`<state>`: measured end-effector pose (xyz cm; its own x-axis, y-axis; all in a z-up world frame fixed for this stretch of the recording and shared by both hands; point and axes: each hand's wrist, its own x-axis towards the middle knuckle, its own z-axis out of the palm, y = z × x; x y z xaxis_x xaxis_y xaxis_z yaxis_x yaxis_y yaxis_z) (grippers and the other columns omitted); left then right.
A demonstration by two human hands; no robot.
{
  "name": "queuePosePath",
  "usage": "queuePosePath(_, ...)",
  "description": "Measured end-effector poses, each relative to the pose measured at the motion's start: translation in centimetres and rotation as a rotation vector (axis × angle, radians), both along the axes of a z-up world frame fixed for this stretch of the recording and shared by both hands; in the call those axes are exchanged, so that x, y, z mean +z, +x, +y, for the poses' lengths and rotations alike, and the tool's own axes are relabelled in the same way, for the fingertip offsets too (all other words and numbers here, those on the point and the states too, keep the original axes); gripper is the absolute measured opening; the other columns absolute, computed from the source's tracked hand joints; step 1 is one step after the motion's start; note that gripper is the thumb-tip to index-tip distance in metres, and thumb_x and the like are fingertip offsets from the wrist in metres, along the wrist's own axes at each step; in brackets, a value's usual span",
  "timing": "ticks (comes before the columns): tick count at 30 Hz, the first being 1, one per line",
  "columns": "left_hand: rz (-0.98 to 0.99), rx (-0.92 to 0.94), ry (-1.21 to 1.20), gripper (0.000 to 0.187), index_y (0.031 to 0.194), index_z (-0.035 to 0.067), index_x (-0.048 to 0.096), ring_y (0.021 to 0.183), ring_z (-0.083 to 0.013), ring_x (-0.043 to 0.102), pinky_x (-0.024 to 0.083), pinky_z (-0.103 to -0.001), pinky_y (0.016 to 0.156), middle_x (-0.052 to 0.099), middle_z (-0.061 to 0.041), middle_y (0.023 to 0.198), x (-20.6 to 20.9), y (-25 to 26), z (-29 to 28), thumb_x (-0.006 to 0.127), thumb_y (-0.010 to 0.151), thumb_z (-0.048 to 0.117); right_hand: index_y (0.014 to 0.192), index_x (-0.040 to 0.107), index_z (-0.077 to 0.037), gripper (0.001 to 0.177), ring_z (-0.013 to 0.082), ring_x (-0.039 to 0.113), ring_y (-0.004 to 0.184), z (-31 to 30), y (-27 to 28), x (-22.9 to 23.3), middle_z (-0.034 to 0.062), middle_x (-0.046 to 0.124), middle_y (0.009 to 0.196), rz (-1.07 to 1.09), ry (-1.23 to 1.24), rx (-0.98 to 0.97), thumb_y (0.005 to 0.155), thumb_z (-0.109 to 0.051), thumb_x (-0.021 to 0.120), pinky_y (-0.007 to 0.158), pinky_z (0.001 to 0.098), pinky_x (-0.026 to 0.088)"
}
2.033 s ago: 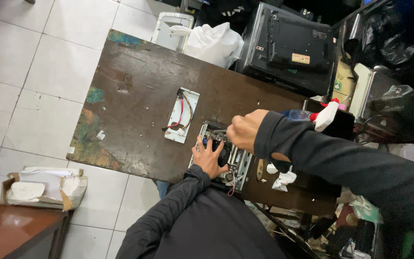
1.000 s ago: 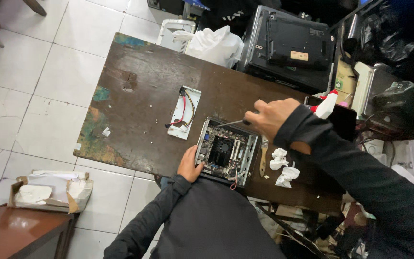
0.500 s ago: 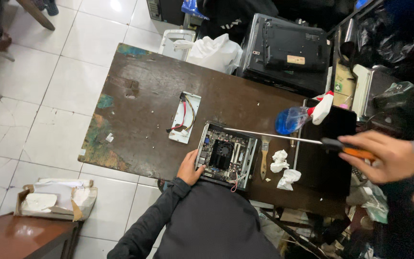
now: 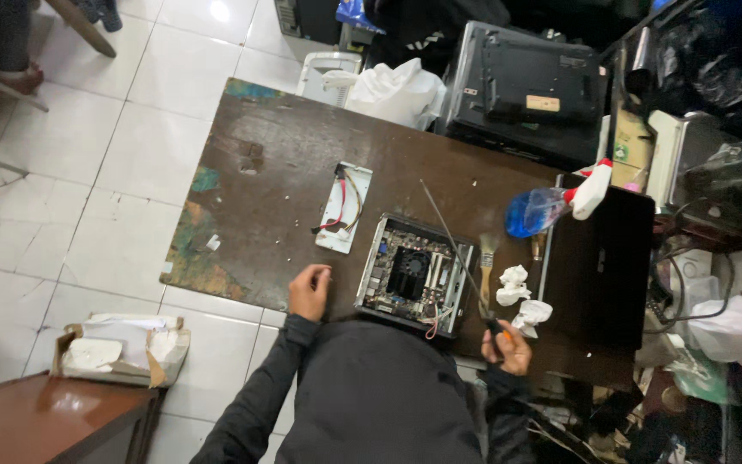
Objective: The person works on an open electronic device placed on a cluttered workbench. They use a screwdriver to tighten or loosen screws on the device's internal components while occasionally adjusting wires and parts with their hands.
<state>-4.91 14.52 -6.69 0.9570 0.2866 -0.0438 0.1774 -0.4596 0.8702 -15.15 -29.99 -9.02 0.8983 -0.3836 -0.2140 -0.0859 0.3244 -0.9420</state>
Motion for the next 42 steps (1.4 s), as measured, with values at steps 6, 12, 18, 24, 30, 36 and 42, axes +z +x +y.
queuePosePath(6, -0.098, 0.008, 0.259, 0.012, 0.094, 0.021, 0.066, 0.077, -0.0265, 0.065, 0.052, -0.038, 0.074, 0.063, -0.003, 0.078, -3.5, 1.3, 8.3, 0.072, 0.083, 0.02, 0.115, 0.064, -0.008, 0.027, 0.023, 0.043, 0.032, 6.2, -2.4, -1.2, 0.0272, 0.05, 0.058, 0.095, 0.11, 0.024, 0.093, -0.021, 0.054, 0.03, 0.0209, 0.031)
queuePosePath(12, -0.183, -0.05, 0.236, 0.014, 0.098, 0.018, 0.069, 0.084, -0.0295, 0.064, 0.052, -0.04, 0.078, 0.062, -0.004, 0.086, -1.8, 6.7, 11.2, 0.073, 0.085, 0.018, 0.114, 0.065, -0.008, 0.031, 0.018, 0.033, 0.029, 9.1, -3.3, -2.6, 0.026, 0.049, 0.056, 0.096, 0.186, 0.002, 0.092, -0.026, 0.053, 0.029, 0.0229, 0.029)
queuePosePath(18, -0.113, -0.156, 0.482, 0.032, 0.115, 0.025, 0.064, 0.095, -0.0298, 0.063, 0.052, -0.044, 0.082, 0.057, -0.002, 0.1, -2.2, 14.9, 12.6, 0.073, 0.084, 0.023, 0.116, 0.065, -0.013, 0.03, 0.0229, 0.036, 0.03, 10.0, -3.6, -5.3, 0.0263, 0.049, 0.056, 0.113, 0.207, -0.047, 0.09, -0.026, 0.055, 0.03, 0.0283, 0.032)
queuePosePath(24, 0.051, -0.279, 0.767, 0.017, 0.102, 0.036, 0.059, 0.096, -0.0189, 0.062, 0.051, -0.036, 0.082, 0.054, 0.009, 0.098, -5.0, 17.7, 13.2, 0.067, 0.086, 0.036, 0.118, 0.065, -0.014, 0.032, 0.0206, 0.033, 0.028, 10.8, -4.2, -5.4, 0.0267, 0.049, 0.056, 0.07, 0.241, -0.018, 0.091, -0.025, 0.053, 0.029, 0.0272, 0.034)
queuePosePath(30, 0.0, -0.172, 0.331, 0.013, 0.095, 0.025, 0.061, 0.086, -0.0232, 0.068, 0.056, -0.038, 0.074, 0.059, 0.002, 0.091, -7.7, 19.2, 12.9, 0.07, 0.087, 0.028, 0.115, 0.065, -0.004, 0.03, 0.0165, 0.033, 0.029, 12.2, -2.9, 0.2, 0.027, 0.05, 0.056, 0.011, 0.159, -0.012, 0.09, -0.018, 0.056, 0.03, 0.0264, 0.032)
queuePosePath(36, 0.156, -0.313, -1.271, 0.015, 0.101, 0.004, 0.059, 0.103, -0.0339, 0.067, 0.06, -0.049, 0.085, 0.065, -0.019, 0.109, 6.1, 15.2, 5.7, 0.066, 0.088, 0.006, 0.112, 0.067, 0.003, 0.032, 0.0154, 0.051, 0.041, 10.2, -2.8, 4.7, 0.0139, 0.064, 0.063, 0.11, -0.294, 0.055, 0.086, -0.015, 0.065, 0.035, 0.0256, 0.037)
queuePosePath(42, 0.183, -0.467, -1.598, 0.005, 0.097, 0.008, 0.057, 0.108, -0.0307, 0.065, 0.055, -0.056, 0.091, 0.05, -0.03, 0.135, 9.7, 13.9, 3.2, 0.06, 0.094, 0.005, 0.106, 0.073, -0.004, 0.027, 0.0081, 0.055, 0.045, 10.0, -2.0, 7.8, 0.0064, 0.068, 0.062, 0.035, -0.482, 0.129, 0.084, -0.019, 0.069, 0.039, 0.0239, 0.044)
